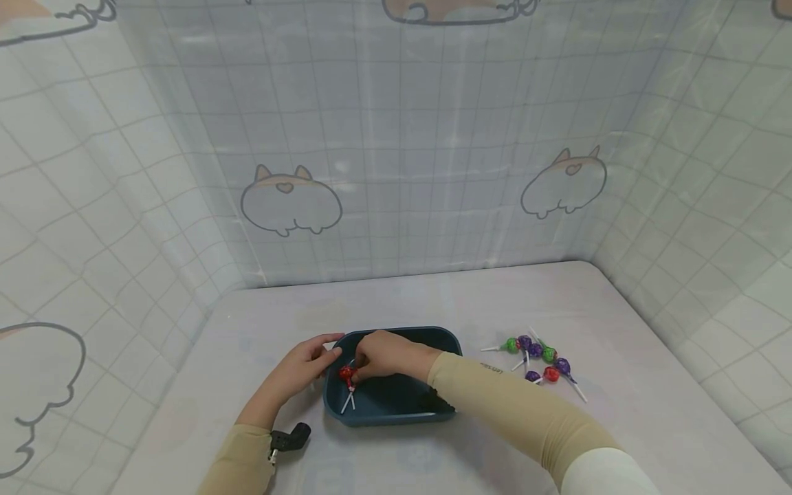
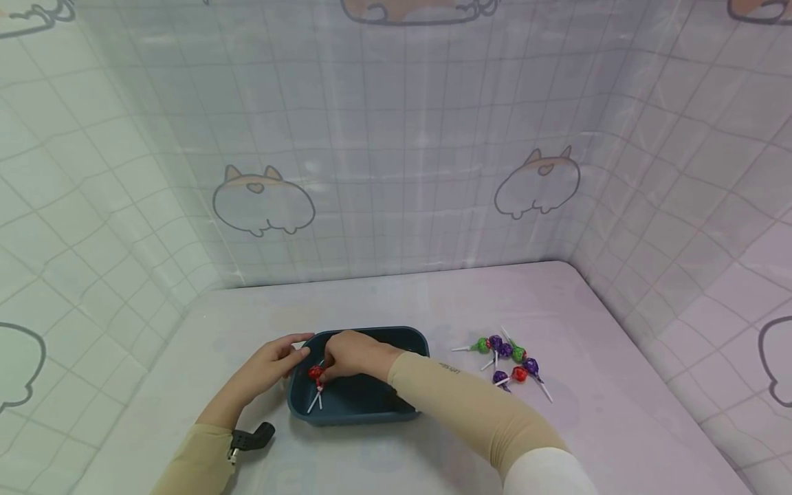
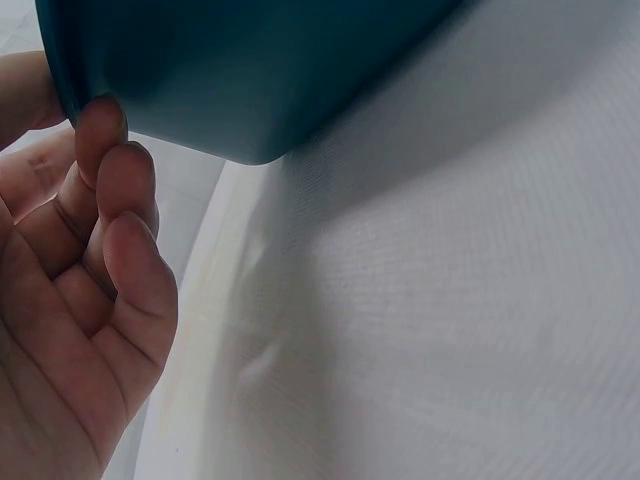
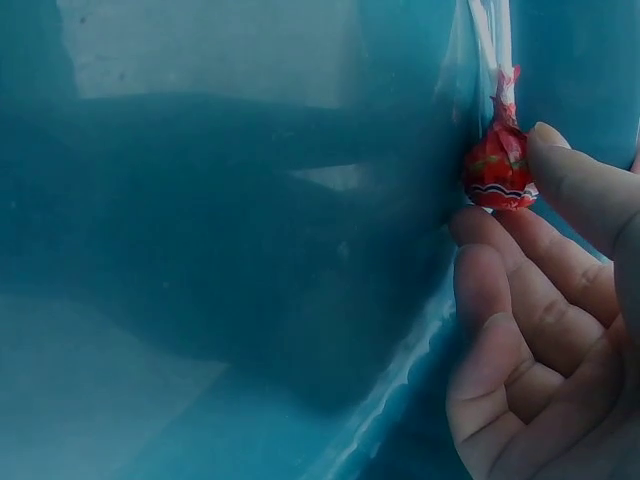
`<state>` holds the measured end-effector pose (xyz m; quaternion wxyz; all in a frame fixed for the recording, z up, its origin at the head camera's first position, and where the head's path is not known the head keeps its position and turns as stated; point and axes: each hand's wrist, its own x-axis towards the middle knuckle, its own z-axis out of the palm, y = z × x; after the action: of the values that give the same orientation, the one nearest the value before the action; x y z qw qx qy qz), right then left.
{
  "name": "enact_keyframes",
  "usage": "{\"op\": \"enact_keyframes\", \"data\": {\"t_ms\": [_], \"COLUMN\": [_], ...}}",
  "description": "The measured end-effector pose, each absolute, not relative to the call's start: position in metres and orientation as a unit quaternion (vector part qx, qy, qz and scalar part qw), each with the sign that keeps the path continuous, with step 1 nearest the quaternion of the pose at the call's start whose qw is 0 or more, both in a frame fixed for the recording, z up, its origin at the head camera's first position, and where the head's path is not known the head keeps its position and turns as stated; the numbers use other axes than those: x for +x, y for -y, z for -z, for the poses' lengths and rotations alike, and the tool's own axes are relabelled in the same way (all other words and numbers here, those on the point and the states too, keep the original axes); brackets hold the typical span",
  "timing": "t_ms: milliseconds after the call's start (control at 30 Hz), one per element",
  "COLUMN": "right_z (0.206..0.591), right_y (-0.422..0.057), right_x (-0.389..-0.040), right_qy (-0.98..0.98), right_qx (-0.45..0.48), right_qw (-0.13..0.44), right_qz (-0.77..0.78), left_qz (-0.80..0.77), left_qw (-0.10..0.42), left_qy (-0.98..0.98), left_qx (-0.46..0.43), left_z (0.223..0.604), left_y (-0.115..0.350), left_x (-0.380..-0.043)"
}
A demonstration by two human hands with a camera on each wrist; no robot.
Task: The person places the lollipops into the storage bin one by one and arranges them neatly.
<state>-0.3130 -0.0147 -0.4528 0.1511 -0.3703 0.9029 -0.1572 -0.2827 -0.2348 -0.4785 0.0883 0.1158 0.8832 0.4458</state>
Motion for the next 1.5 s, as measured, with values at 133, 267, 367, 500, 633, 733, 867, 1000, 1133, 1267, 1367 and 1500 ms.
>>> {"op": "enact_keyframes", "data": {"t_ms": [133,267,367,500,633,733,867,1000,1133,1267,1367,1500], "right_z": [0.451,0.451,0.449,0.442,0.431,0.423,0.417,0.413,0.406,0.398,0.394,0.391], "right_y": [0.013,0.012,0.011,0.008,0.004,-0.001,-0.009,-0.019,-0.031,-0.044,-0.054,-0.068], "right_x": [-0.313,-0.314,-0.316,-0.318,-0.318,-0.317,-0.317,-0.319,-0.321,-0.322,-0.323,-0.325], "right_qy": [-0.902,-0.901,-0.900,-0.899,-0.901,-0.899,-0.890,-0.883,-0.884,-0.888,-0.889,-0.887], "right_qx": [-0.372,-0.373,-0.374,-0.370,-0.365,-0.366,-0.378,-0.385,-0.375,-0.355,-0.342,-0.335], "right_qw": [0.152,0.154,0.157,0.163,0.160,0.154,0.147,0.139,0.129,0.122,0.117,0.101], "right_qz": [0.158,0.157,0.160,0.167,0.174,0.185,0.207,0.230,0.249,0.265,0.282,0.301], "left_qz": [-0.450,-0.449,-0.447,-0.444,-0.439,-0.440,-0.444,-0.445,-0.442,-0.439,-0.437,-0.437], "left_qw": [0.090,0.086,0.083,0.083,0.081,0.082,0.084,0.087,0.087,0.085,0.082,0.080], "left_qy": [-0.881,-0.881,-0.882,-0.883,-0.887,-0.886,-0.883,-0.883,-0.885,-0.887,-0.888,-0.888], "left_qx": [0.118,0.123,0.125,0.124,0.121,0.121,0.122,0.120,0.120,0.118,0.118,0.117], "left_z": [0.477,0.476,0.476,0.476,0.476,0.476,0.475,0.476,0.478,0.478,0.479,0.480], "left_y": [0.235,0.234,0.234,0.234,0.234,0.234,0.235,0.234,0.234,0.233,0.233,0.233], "left_x": [-0.283,-0.283,-0.283,-0.284,-0.284,-0.283,-0.283,-0.282,-0.282,-0.282,-0.283,-0.284]}}
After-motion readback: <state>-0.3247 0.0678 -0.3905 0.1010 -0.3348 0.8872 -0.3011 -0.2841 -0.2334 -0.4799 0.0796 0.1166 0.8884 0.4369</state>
